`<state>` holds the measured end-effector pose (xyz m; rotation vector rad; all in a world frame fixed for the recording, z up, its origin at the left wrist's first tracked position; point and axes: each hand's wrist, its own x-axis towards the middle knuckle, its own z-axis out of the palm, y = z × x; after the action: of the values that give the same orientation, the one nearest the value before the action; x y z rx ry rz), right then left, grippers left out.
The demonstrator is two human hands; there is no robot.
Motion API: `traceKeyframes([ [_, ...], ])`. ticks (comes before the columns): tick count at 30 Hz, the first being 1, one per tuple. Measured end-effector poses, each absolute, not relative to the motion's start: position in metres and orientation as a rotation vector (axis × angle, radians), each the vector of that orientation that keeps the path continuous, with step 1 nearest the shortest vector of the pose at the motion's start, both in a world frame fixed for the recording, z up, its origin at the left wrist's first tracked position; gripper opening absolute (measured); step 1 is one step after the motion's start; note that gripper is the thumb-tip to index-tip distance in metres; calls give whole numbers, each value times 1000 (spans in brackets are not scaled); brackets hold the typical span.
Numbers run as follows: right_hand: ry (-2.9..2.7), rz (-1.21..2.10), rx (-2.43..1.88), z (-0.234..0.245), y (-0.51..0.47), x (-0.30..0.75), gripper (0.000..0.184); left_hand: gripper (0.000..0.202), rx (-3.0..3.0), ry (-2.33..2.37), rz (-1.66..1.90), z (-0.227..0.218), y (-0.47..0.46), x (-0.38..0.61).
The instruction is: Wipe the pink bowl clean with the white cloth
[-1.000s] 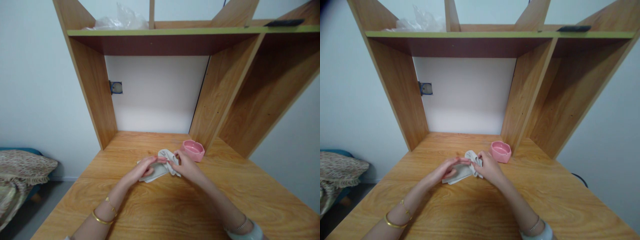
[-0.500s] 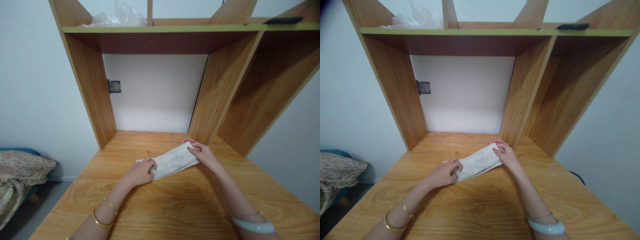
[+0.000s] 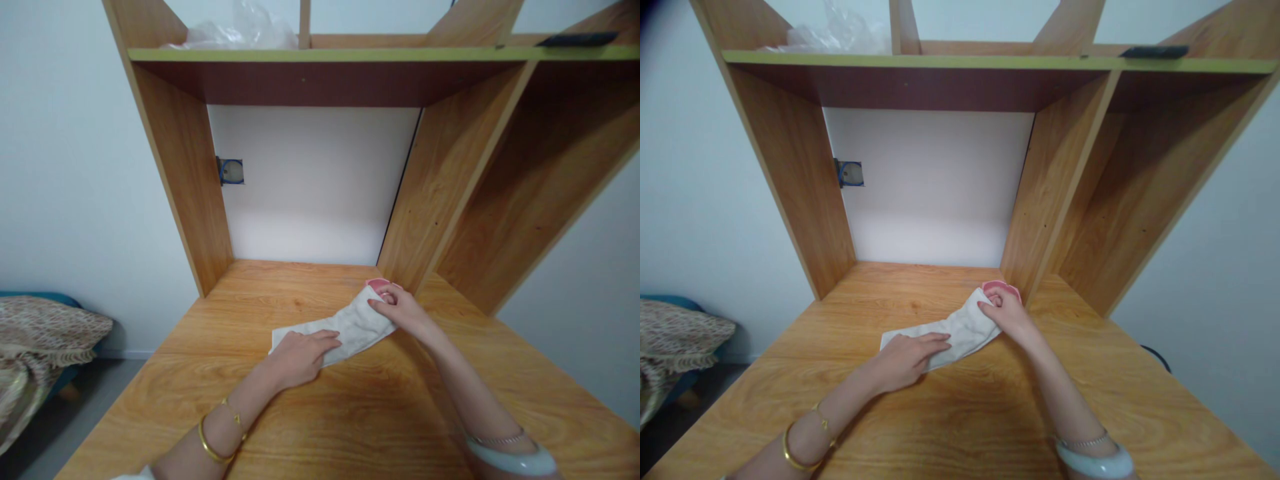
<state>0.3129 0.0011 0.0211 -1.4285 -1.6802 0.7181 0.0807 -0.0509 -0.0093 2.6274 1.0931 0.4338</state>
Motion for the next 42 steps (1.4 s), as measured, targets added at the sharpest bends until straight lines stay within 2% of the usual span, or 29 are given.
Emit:
traceKeyframes([
  [4, -1713, 666, -1438, 31, -9, 286, 20, 32, 2506, 1492, 560, 1, -37, 62],
  [6, -1806, 776, -1404, 34, -15, 266, 21, 25, 2354, 1725, 578, 4, -28, 50],
  [11, -1951, 1027, -1338, 30, -27, 206, 24, 24, 2110, 1935, 559, -3, -16, 35],
  [15, -2064, 1053, -1341, 15, -30, 171, 26, 20, 2086, 1927, 532, -11, -13, 34],
  [21, -1985, 1400, -1277, -10, -27, 157, 24, 25, 2063, 2011, 581, -7, -10, 27],
  [24, -2030, 1308, -1250, -4, -21, 171, 16, 24, 2067, 2058, 600, -4, -10, 27],
  [26, -2043, 1088, -1368, 5, -14, 190, 16, 22, 2076, 2068, 591, -5, -11, 28],
  [30, -2018, 884, -1534, 15, -1, 234, 11, 22, 2087, 2071, 555, -8, -10, 31],
  [32, -2064, 911, -1607, 12, 1, 249, 22, 22, 2094, 2066, 544, -10, -9, 32],
  [35, -2193, 1134, -1645, -1, 0, 258, 38, 20, 2104, 2051, 530, -11, -9, 33],
  [38, -2229, 1209, -1638, -8, -2, 265, 38, 20, 2106, 2033, 510, -11, -11, 34],
  [42, -2188, 1092, -1720, -2, -3, 298, 35, 21, 2101, 2022, 494, -9, -13, 35],
])
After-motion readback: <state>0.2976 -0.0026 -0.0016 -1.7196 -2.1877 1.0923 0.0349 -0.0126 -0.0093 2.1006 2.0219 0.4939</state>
